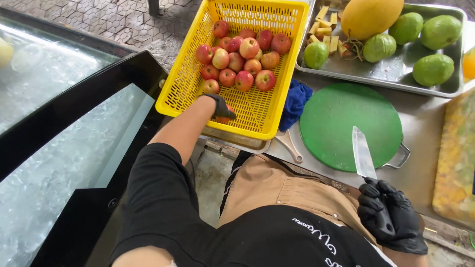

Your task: The person is cutting red apples into slices and then into smaller chunks on a green cutting board.

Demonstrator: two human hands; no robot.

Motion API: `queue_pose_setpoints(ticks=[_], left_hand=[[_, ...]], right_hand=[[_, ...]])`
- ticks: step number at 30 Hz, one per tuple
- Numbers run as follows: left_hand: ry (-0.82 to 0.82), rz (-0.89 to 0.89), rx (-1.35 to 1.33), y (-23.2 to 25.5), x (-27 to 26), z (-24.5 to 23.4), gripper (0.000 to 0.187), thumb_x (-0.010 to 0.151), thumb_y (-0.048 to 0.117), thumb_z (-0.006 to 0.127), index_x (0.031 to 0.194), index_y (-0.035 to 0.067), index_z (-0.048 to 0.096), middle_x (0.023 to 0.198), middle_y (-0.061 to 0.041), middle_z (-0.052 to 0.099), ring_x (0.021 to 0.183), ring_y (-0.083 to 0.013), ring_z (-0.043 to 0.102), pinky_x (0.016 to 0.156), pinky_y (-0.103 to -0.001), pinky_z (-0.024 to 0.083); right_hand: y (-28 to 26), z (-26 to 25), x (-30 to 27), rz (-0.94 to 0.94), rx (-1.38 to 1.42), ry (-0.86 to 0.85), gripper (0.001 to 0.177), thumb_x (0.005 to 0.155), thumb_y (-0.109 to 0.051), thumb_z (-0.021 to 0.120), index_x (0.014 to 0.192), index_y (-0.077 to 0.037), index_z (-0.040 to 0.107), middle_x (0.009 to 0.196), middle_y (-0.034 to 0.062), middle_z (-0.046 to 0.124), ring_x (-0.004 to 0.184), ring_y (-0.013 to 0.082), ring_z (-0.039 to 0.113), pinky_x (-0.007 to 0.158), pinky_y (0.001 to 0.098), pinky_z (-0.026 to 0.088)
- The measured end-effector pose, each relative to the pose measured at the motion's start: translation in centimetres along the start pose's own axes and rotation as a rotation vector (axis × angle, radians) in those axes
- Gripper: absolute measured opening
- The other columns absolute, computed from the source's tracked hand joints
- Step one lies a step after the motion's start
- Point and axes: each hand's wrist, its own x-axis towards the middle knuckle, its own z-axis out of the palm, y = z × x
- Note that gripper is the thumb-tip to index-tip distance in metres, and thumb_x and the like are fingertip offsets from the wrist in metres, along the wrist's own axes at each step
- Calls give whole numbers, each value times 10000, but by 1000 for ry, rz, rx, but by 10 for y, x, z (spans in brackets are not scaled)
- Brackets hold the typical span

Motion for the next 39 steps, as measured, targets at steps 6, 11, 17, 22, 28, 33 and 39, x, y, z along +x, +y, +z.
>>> queue_pose_setpoints(ticks=[6,11,17,22,28,33,39], left_hand=[[-78,231,-138,85,-49,3,613,900,477,702,1355,67,675,1315,-139,709,1151,-266,670,919,-363,565],[-137,670,-367,170,-74,34,639,845,228,815,1414,81,565,1399,-88,619,1290,-218,581,1075,-361,508],[-286,1022,-648,236,-45,141,802,767,4,900,1436,103,468,1473,-59,559,1410,-183,522,1204,-361,459],[-272,972,-739,264,-18,219,838,719,-40,905,1413,98,455,1478,-95,552,1403,-197,510,1212,-365,427],[-282,1096,-716,277,-30,219,951,771,5,882,1557,111,357,1556,-66,478,1472,-176,459,1248,-350,384],[-175,1103,-491,279,-43,211,723,839,85,896,1461,93,528,1459,-75,610,1356,-192,590,1187,-355,474],[-6,1128,-331,270,-38,215,597,852,173,886,1368,100,595,1358,-119,688,1253,-233,686,1098,-343,537]], right_hand=[[7,-1,6,-14,-64,2,260,1083,-275,510,1142,-29,567,869,19,521,646,125,477,539,286,402],[18,20,7,-77,-137,-42,235,1078,-279,502,1114,-53,559,879,31,533,663,146,505,552,298,437],[23,47,-5,-284,-459,135,213,1025,-198,515,1213,-101,545,847,41,571,636,157,547,545,305,478],[18,18,-16,-522,-774,399,457,991,-81,536,1446,-98,494,850,48,626,601,141,566,521,288,483],[21,13,-30,-623,-847,438,562,1000,-49,533,1552,-102,448,858,40,635,604,107,548,516,262,469],[25,6,-29,-635,-800,453,541,1002,-41,545,1535,-84,466,869,43,628,609,116,555,518,270,473],[24,6,-29,-588,-719,454,533,997,-58,536,1523,-102,469,860,44,629,602,124,563,508,272,475]])
